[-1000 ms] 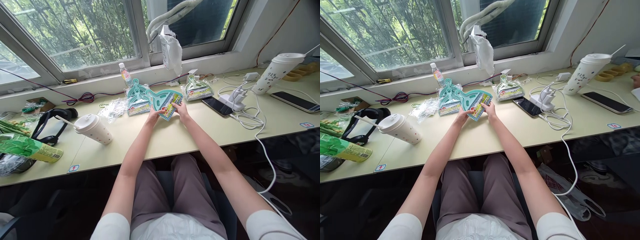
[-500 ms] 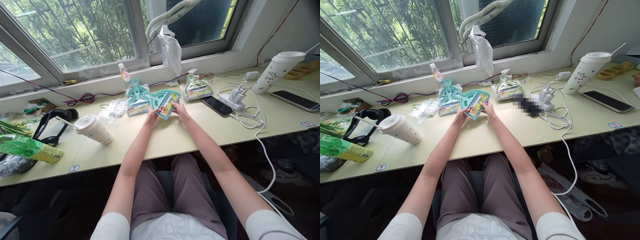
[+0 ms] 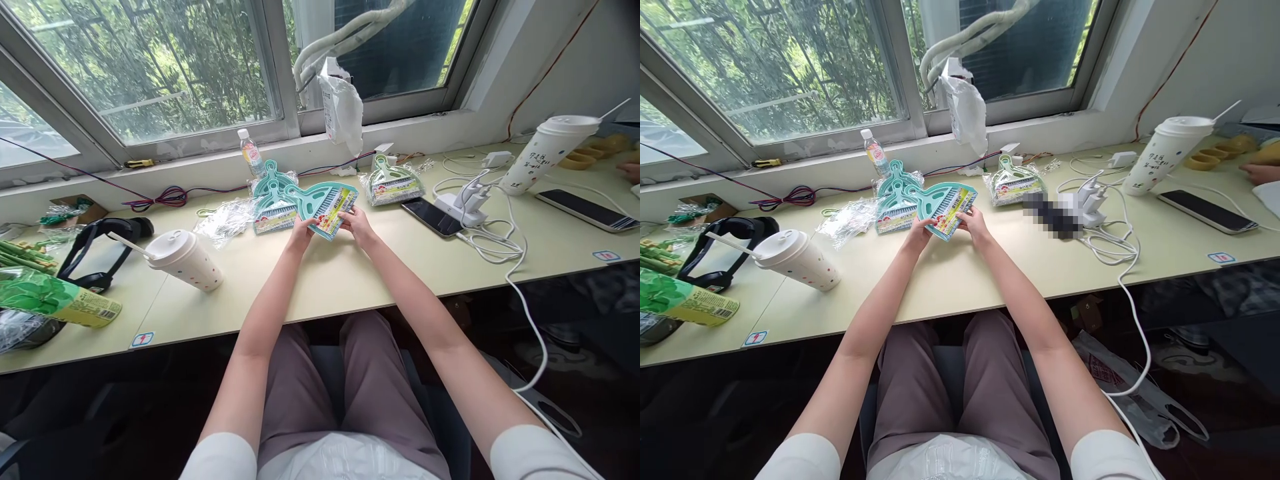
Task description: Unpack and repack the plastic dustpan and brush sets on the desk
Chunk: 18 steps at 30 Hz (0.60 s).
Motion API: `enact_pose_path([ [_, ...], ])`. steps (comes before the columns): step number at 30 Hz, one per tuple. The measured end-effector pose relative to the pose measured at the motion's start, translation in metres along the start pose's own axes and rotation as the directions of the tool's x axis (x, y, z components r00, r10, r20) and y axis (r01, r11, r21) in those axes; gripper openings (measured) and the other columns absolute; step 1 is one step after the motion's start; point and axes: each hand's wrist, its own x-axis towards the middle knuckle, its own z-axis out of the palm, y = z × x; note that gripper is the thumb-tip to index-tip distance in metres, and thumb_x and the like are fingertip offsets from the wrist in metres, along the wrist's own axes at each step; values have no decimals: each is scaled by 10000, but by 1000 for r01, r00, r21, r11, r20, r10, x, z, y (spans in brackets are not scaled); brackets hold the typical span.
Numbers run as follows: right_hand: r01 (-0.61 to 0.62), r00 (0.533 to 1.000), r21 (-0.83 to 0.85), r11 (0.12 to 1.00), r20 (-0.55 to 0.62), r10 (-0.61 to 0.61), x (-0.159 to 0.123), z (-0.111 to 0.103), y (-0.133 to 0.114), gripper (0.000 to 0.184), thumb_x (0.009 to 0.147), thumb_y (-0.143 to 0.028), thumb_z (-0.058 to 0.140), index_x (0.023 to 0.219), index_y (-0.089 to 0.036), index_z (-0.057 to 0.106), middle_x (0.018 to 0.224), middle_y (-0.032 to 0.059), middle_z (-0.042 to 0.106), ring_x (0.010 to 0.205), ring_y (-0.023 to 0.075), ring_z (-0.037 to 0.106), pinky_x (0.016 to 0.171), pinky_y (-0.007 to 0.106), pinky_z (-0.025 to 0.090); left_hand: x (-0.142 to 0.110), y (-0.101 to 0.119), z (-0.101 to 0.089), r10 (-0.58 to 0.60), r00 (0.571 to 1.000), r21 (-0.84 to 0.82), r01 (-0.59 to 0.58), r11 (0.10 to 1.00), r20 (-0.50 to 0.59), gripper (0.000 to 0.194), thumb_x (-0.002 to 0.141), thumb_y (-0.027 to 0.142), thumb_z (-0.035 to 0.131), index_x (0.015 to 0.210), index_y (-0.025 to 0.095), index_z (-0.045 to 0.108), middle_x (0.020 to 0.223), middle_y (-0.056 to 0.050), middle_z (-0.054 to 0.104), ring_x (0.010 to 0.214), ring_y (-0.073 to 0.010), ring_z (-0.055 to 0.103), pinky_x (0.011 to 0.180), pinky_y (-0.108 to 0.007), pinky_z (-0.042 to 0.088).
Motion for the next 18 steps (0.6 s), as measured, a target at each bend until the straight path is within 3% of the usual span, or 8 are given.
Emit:
enact_pose_path([
  [3,60,998,37,998,5,-60,1,-1,0,276,730,-218,699,981,-220,584,935,8,728,817,173,718,837,382,637,3,11,-4,35,997,73,-30,997,-64,315,911,364,539,1166,190,606,1065,-74,715,1024,-222,685,914,-364,555],
  [5,101,995,76,992,5,-101,2,-2,1,298,721,-239,710,993,-220,587,948,7,730,819,171,718,831,364,638,4,25,-13,160,966,235,-110,966,-205,364,996,411,367,1171,197,604,1121,-90,704,1049,-227,681,922,-381,554],
  [7,123,992,109,987,-6,-123,4,-5,1,315,712,-248,719,999,-220,591,957,11,730,834,172,720,828,344,637,1,41,-29,402,835,522,-169,836,-375,314,1002,337,377,1213,221,577,1225,-89,670,1146,-231,643,988,-398,525],
  [9,125,992,115,985,-15,-124,5,-8,1,322,706,-248,729,996,-224,592,953,16,730,864,184,724,826,339,638,-4,56,-49,628,662,814,-48,579,-408,322,943,218,494,1258,228,555,1390,-103,577,1344,-254,504,1114,-441,430],
  [10,122,993,109,986,-16,-121,5,-9,2,320,706,-249,734,993,-226,593,950,19,730,881,193,726,827,344,639,-6,61,-61,693,613,896,56,440,-379,368,910,178,535,1274,231,551,1467,-112,510,1421,-272,412,1161,-482,368],
  [12,112,994,94,989,-13,-111,5,-10,2,311,710,-250,737,985,-228,596,946,23,731,903,207,728,830,358,643,-11,65,-83,731,611,952,221,211,-304,429,846,153,622,1265,222,567,1508,-131,465,1475,-313,313,1201,-573,255],
  [14,96,995,88,991,-11,-95,4,-9,3,300,707,-240,736,974,-227,601,937,24,734,906,214,731,830,372,647,-12,64,-100,687,665,945,309,105,-294,339,830,143,636,1165,195,630,1381,-159,577,1406,-334,413,1205,-609,187],
  [18,88,996,107,990,-8,-88,4,-7,4,297,696,-225,740,963,-226,611,939,19,741,888,211,737,826,373,652,-10,58,-108,636,716,955,263,137,-288,264,906,117,467,993,190,706,1086,-144,717,1143,-288,632,1178,-521,278],
])
